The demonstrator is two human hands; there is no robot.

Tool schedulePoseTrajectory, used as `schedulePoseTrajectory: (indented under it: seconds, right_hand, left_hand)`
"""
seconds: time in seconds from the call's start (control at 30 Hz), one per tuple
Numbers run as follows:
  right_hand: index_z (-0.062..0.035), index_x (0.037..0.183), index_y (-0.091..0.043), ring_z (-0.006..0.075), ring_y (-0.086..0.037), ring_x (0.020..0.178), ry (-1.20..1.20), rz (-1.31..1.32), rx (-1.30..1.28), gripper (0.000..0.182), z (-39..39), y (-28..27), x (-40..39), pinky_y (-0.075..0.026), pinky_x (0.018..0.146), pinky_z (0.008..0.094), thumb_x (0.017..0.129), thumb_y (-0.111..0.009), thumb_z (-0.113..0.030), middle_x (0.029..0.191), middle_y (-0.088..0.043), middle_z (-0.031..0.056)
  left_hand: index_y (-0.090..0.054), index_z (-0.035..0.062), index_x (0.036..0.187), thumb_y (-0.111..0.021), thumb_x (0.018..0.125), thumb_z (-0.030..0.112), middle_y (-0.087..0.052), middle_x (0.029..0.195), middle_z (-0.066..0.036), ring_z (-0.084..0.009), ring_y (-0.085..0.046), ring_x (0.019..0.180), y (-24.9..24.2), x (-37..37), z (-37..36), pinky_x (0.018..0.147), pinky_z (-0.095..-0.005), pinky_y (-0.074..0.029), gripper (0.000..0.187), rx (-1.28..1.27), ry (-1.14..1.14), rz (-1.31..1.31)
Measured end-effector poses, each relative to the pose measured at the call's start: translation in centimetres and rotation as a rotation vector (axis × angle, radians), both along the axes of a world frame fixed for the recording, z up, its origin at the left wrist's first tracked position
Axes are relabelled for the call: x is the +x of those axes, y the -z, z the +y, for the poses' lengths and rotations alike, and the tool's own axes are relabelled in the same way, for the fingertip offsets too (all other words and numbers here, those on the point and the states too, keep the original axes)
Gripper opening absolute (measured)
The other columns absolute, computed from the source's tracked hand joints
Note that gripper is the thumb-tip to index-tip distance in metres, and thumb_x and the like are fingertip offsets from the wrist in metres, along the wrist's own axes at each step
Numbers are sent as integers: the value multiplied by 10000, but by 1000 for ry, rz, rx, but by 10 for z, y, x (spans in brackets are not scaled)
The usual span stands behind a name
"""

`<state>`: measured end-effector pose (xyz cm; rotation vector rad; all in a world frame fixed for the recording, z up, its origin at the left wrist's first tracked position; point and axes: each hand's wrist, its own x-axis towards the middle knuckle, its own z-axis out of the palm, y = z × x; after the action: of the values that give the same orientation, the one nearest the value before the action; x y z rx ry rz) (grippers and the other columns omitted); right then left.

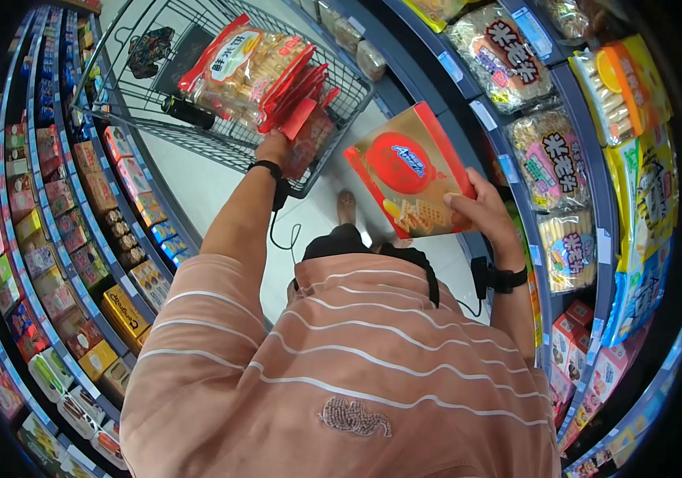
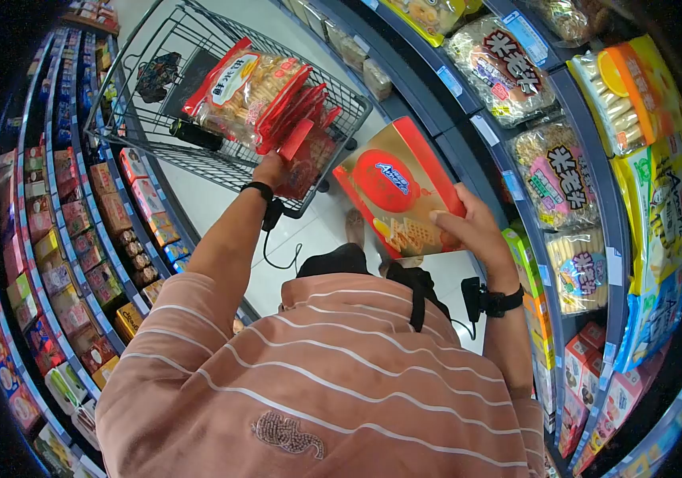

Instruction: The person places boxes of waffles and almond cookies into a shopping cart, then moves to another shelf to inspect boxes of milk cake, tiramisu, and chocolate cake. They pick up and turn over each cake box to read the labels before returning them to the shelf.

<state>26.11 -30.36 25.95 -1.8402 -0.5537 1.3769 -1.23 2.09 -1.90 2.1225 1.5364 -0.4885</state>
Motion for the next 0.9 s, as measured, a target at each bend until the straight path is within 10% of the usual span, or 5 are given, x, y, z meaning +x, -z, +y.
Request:
schedulePoseTrajectory:
  seconds: [0.33, 0.5, 0.9]
  right_hand:
    - [-45, 980, -592, 408, -583, 912, -570, -798, 428, 373, 88, 5, 11, -485, 747, 450, 714, -747, -255, 927, -593, 152]
    - [-75, 1026, -622, 333, -578, 1002, -843, -1103, 653, 305, 165, 3, 5, -445, 889, 437, 748, -698, -174, 972, -600, 119]
    - [-128, 1076, -642, 286, -577, 1110, -1119, -1237, 698, 395, 273, 93, -33, -377, 1064, 433, 705, -734, -30, 1076, -638, 53]
  left_hand:
    - [-595, 30, 1202, -628, 899, 463, -675, 1156, -254, -425, -661, 1067, 3, -23, 15, 906, -492, -532, 530, 78, 78, -16]
    - [-599, 49, 1136, -525, 952, 231, -660, 1187, -211, -375, -680, 1056, 20, -38, 15, 880, -481, -551, 269, 186, 246, -42]
    - [-623, 70, 1121, -531, 947, 411, -674, 1122, -215, -388, -663, 1068, -8, -56, 10, 894, -465, -550, 394, 116, 234, -194]
